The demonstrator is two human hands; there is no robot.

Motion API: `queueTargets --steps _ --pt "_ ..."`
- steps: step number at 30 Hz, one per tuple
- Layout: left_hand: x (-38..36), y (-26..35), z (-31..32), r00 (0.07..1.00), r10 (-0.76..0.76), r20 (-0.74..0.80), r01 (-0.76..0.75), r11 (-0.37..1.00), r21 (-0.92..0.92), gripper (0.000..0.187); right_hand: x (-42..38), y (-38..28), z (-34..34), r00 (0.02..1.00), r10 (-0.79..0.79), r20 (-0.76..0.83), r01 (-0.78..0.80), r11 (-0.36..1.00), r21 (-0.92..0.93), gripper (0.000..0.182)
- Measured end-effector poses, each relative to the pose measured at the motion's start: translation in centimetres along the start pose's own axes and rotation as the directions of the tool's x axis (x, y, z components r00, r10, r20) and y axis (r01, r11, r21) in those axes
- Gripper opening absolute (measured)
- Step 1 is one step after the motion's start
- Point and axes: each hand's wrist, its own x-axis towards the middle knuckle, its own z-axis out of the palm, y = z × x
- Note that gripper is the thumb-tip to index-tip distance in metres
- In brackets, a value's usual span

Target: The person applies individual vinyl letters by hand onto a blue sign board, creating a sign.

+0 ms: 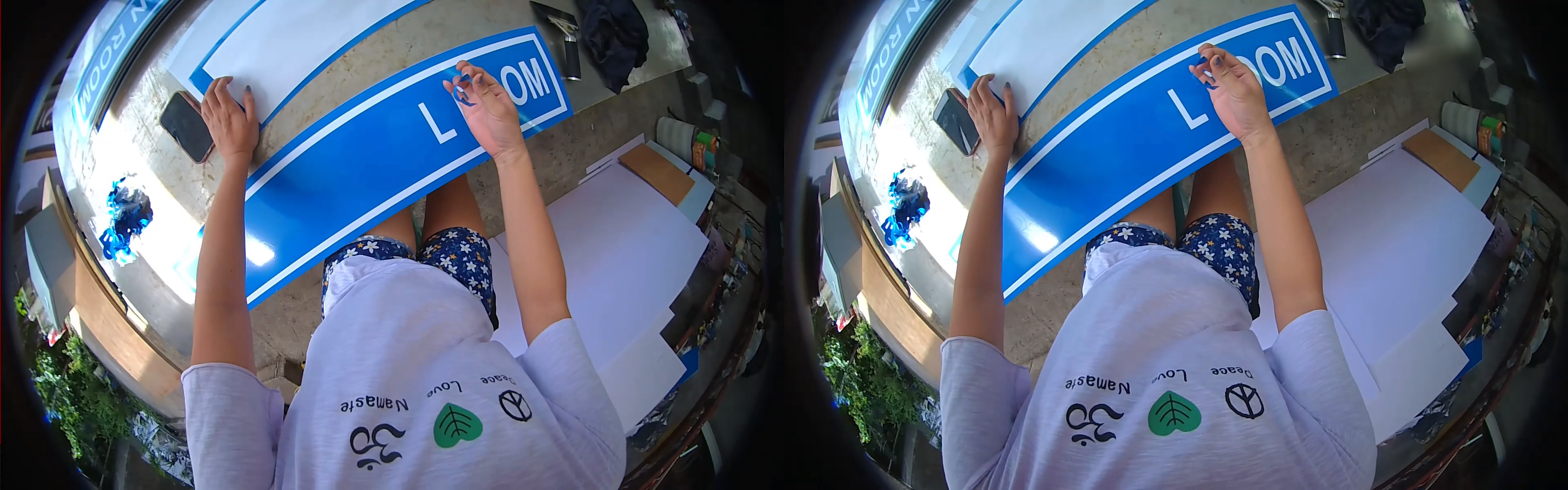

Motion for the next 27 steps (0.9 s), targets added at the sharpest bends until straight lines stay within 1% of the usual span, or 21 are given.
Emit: queueTargets --steps 2,3,4,5,6,7,8,10,11,12,13,14,16,17,19,22,23,24,26,27 --pt "-0.1 0.1 0.1 1.000 0.003 -0.017 -0.003 1.000 -0.006 0.036 -1.7 -1.2 2.7 0.998 -0.054 -0.027 0.054 0.999 0.001 0.021" --pt "-0.1 0.1 0.0 1.000 0.001 -0.008 -0.001 1.000 0.008 0.036 -2.8 -1.6 3.7 0.997 -0.074 -0.023 0.074 0.997 -0.029 0.024" --pt "-0.1 0.2 0.0 1.000 0.000 0.000 0.000 1.000 0.023 0.036 -4.0 -1.9 4.8 0.995 -0.101 -0.006 0.101 0.995 -0.020 0.024" --pt "-0.2 0.1 0.4 0.999 0.026 -0.036 -0.025 0.999 0.043 0.036 -5.2 -2.1 6.0 0.992 -0.123 -0.036 0.117 0.983 -0.140 0.026" --pt "-0.3 0.3 0.6 0.999 0.018 -0.037 -0.015 0.997 0.079 0.039 -6.5 -2.3 7.2 0.987 -0.149 -0.067 0.127 0.958 -0.256 0.028" --pt "-0.4 1.0 0.0 0.995 0.081 -0.064 -0.070 0.984 0.166 0.041 -7.9 -2.6 8.3 0.984 -0.169 -0.056 0.141 0.932 -0.335 0.030" --pt "-0.3 1.9 -0.6 0.986 0.143 -0.088 -0.117 0.960 0.255 0.044 -9.2 -2.6 9.2 0.981 -0.192 -0.036 0.171 0.930 -0.324 0.030" --pt "-0.3 4.7 -2.1 0.956 0.277 -0.097 -0.248 0.939 0.237 0.044 -11.3 -2.1 10.2 0.971 -0.232 -0.064 0.188 0.897 -0.400 0.030" --pt "-0.6 6.8 -3.1 0.960 0.264 -0.088 -0.259 0.964 0.066 0.039 -12.2 -1.8 10.4 0.970 -0.239 -0.051 0.198 0.890 -0.411 0.031" --pt "-1.2 9.0 -4.3 0.965 0.254 -0.070 -0.260 0.960 -0.108 0.035 -12.9 -1.7 10.7 0.966 -0.255 -0.044 0.217 0.891 -0.400 0.031" --pt "-2.1 11.0 -5.9 0.962 0.273 0.023 -0.254 0.920 -0.300 0.029 -13.6 -1.4 10.9 0.968 -0.248 -0.047 0.206 0.883 -0.423 0.032" --pt "-3.2 12.9 -7.9 0.947 0.302 0.114 -0.214 0.851 -0.479 0.024 -14.3 -1.2 11.1 0.971 -0.236 -0.048 0.191 0.875 -0.446 0.032" --pt "-5.7 16.2 -10.8 0.944 0.261 0.204 -0.031 0.683 -0.730 0.022 -15.1 -0.9 11.1 0.973 -0.228 -0.036 0.190 0.878 -0.440 0.033" --pt "-6.6 16.9 -11.8 0.947 0.257 0.192 -0.040 0.689 -0.724 0.022 -15.3 -0.8 11.1 0.976 -0.217 -0.033 0.181 0.878 -0.443 0.034" --pt "-8.2 17.8 -13.2 0.939 0.285 0.191 -0.036 0.635 -0.771 0.023 -15.6 -0.8 11.2 0.978 -0.211 0.005 0.193 0.884 -0.426 0.035" --pt "-10.4 17.8 -14.2 0.942 0.261 0.212 -0.007 0.645 -0.764 0.021 -16.3 0.0 11.6 0.982 -0.184 0.047 0.187 0.896 -0.402 0.037" --pt "-10.9 17.9 -14.8 0.953 0.229 0.198 -0.011 0.681 -0.732 0.017 -16.4 0.3 11.7 0.984 -0.171 0.053 0.178 0.903 -0.392 0.037" --pt "-11.3 17.7 -14.9 0.956 0.221 0.191 -0.013 0.686 -0.727 0.017 -16.6 0.6 11.9 0.983 -0.169 0.066 0.182 0.903 -0.389 0.037" --pt "-12.3 16.9 -15.0 0.955 0.140 0.262 0.102 0.674 -0.731 0.015 -17.1 1.1 12.3 0.982 -0.158 0.101 0.186 0.891 -0.414 0.038" --pt "-12.8 16.6 -15.0 0.957 0.129 0.259 0.103 0.683 -0.723 0.015 -17.5 1.2 12.6 0.982 -0.153 0.114 0.187 0.894 -0.407 0.038"
